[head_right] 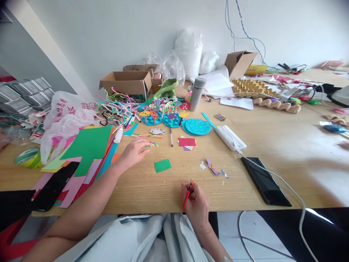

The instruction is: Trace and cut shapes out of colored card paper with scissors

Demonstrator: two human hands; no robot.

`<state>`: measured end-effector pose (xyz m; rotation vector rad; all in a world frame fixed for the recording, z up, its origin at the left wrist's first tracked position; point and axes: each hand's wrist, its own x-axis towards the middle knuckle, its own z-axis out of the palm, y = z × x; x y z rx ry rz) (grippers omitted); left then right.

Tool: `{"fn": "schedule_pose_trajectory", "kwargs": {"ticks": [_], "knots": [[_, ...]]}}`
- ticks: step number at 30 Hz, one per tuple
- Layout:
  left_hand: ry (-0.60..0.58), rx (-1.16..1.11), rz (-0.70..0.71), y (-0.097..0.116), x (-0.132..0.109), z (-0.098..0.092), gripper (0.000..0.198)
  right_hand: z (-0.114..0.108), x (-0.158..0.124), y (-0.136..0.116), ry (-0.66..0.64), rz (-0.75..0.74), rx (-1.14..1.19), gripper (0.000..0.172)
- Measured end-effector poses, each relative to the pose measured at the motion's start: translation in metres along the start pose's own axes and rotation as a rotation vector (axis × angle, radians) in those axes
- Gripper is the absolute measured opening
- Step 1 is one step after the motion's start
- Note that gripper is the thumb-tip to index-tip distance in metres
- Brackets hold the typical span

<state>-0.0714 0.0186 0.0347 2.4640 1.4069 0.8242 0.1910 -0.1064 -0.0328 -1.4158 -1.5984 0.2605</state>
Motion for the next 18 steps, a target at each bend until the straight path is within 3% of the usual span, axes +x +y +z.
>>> {"fn": "schedule_pose_trajectory", "kwargs": {"ticks": [4, 7, 13, 18], "knots": [[-0.077, -0.01, 0.01, 0.039, -0.027, 0.009, 0.021, -0.001, -0.001, 0.0, 0.029, 0.01, 0.009, 0.019], [-0.132, 0.049, 0.02, 0.057, -0.04, 0.023, 0.024, -0.001, -0.002, 0.001, 0.056, 0.009, 0.021, 0.017], [-0.217, 0.2, 0.037, 0.066, -0.058, 0.054, 0.032, 0.0, -0.003, 0.002, 0.093, -0.003, 0.062, 0.017], [-0.127, 0.155, 0.023, 0.063, -0.063, 0.066, 0.023, 0.001, -0.005, 0.002, 0.106, -0.02, 0.073, 0.017]]}}
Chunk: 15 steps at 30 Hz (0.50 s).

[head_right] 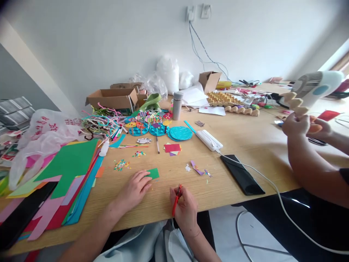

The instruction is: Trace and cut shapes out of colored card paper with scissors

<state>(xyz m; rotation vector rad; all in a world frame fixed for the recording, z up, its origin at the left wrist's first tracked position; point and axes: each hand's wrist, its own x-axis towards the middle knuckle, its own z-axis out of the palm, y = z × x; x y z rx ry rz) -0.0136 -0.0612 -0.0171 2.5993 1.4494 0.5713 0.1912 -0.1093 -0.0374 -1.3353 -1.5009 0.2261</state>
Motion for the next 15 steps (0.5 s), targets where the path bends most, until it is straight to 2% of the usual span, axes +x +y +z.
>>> {"fn": "schedule_pose_trajectory", "kwargs": {"ticks": [6, 15], "knots": [[0.095, -0.059, 0.054, 0.0006, -0.0009, 0.001, 0.025, -0.0007, -0.0022, 0.0005, -0.031, -0.036, -0.053, 0.014], [0.136, -0.007, 0.06, 0.0001, -0.0022, 0.0046, 0.023, -0.0016, 0.0015, -0.0044, -0.024, -0.098, -0.061, 0.013]]}}
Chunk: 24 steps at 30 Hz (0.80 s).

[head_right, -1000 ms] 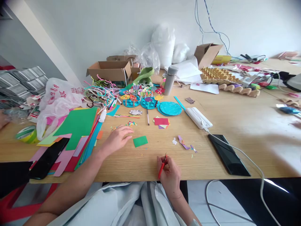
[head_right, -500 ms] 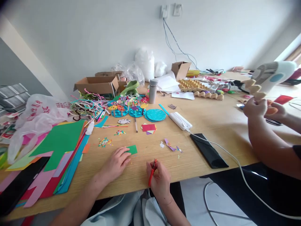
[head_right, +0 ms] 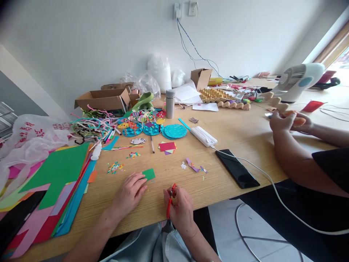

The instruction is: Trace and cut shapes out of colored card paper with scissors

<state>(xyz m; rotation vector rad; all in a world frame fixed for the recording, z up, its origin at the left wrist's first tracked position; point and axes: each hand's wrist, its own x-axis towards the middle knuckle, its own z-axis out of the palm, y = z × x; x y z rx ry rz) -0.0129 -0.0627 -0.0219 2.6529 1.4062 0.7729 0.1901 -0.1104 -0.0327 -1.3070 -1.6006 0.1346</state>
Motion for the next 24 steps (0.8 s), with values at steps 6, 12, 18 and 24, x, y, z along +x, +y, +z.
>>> {"fn": "schedule_pose_trajectory", "kwargs": {"ticks": [6, 12, 18, 24], "knots": [[0.007, -0.011, 0.006, 0.0, 0.0, -0.001, 0.019, 0.0, -0.001, 0.001, 0.014, 0.066, 0.043, 0.015], [0.0, -0.044, 0.005, 0.004, 0.012, -0.012, 0.016, -0.006, 0.04, -0.001, -0.144, 0.117, 0.108, 0.013], [-0.071, -0.009, -0.025, 0.004, 0.051, -0.024, 0.016, 0.031, 0.122, 0.014, -0.236, -0.074, -0.042, 0.009], [-0.049, -0.019, -0.026, -0.01, 0.06, -0.003, 0.015, 0.051, 0.181, 0.054, -0.177, 0.035, -0.261, 0.014]]}}
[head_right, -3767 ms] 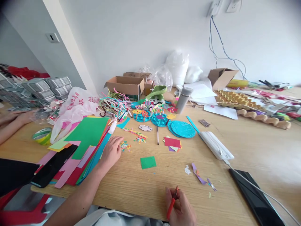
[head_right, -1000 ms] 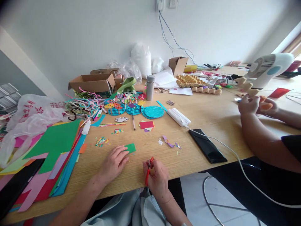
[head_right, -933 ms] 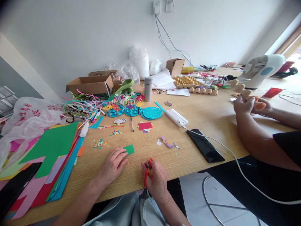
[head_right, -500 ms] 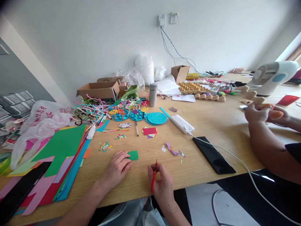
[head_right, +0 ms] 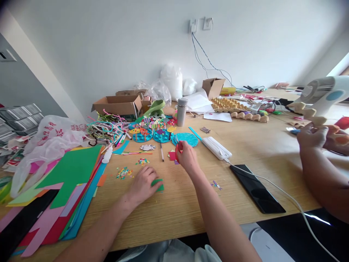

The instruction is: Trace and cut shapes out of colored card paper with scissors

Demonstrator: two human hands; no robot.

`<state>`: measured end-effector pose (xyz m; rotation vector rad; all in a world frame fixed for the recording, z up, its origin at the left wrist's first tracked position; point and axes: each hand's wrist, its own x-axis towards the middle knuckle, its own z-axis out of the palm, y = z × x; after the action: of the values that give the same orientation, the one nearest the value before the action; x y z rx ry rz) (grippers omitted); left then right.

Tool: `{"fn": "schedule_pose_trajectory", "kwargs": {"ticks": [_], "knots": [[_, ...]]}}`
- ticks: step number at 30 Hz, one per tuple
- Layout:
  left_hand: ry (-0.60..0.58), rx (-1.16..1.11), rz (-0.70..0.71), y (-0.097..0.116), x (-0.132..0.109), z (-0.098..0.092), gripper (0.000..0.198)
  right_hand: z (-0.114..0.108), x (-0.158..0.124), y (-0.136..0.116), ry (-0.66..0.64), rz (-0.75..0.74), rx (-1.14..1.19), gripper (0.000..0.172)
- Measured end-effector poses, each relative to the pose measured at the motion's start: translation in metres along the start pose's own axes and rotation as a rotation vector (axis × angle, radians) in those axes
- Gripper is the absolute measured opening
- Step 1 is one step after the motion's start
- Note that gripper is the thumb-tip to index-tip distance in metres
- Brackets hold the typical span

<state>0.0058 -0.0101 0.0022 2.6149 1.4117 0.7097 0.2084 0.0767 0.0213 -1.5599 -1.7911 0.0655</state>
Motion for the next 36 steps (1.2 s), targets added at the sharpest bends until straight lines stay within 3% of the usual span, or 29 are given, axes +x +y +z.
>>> {"fn": "schedule_pose_trajectory", "kwargs": {"ticks": [6, 13, 15, 21, 26, 30, 36], "knots": [[-0.001, -0.014, -0.011, -0.01, -0.007, 0.007, 0.013, 0.015, 0.017, 0.034, -0.126, -0.059, -0.102, 0.012], [-0.001, -0.028, -0.109, -0.015, -0.005, 0.007, 0.007, 0.039, 0.005, 0.044, -0.247, -0.18, -0.122, 0.015], [-0.005, -0.043, -0.142, -0.017, -0.005, 0.008, 0.008, 0.037, 0.004, 0.045, -0.227, -0.174, -0.119, 0.014], [-0.053, -0.122, -0.173, -0.02, -0.004, 0.005, 0.02, 0.022, 0.008, 0.049, 0.011, -0.023, -0.067, 0.02], [-0.143, -0.108, -0.139, -0.02, -0.005, 0.0, 0.031, 0.02, 0.004, 0.041, -0.096, -0.072, -0.06, 0.017], [-0.192, -0.083, -0.145, -0.023, -0.005, -0.005, 0.029, 0.016, 0.0, 0.025, -0.061, -0.074, 0.088, 0.016], [-0.268, -0.13, -0.191, -0.025, -0.004, -0.007, 0.021, 0.02, -0.007, 0.006, -0.179, -0.128, 0.279, 0.014]]}}
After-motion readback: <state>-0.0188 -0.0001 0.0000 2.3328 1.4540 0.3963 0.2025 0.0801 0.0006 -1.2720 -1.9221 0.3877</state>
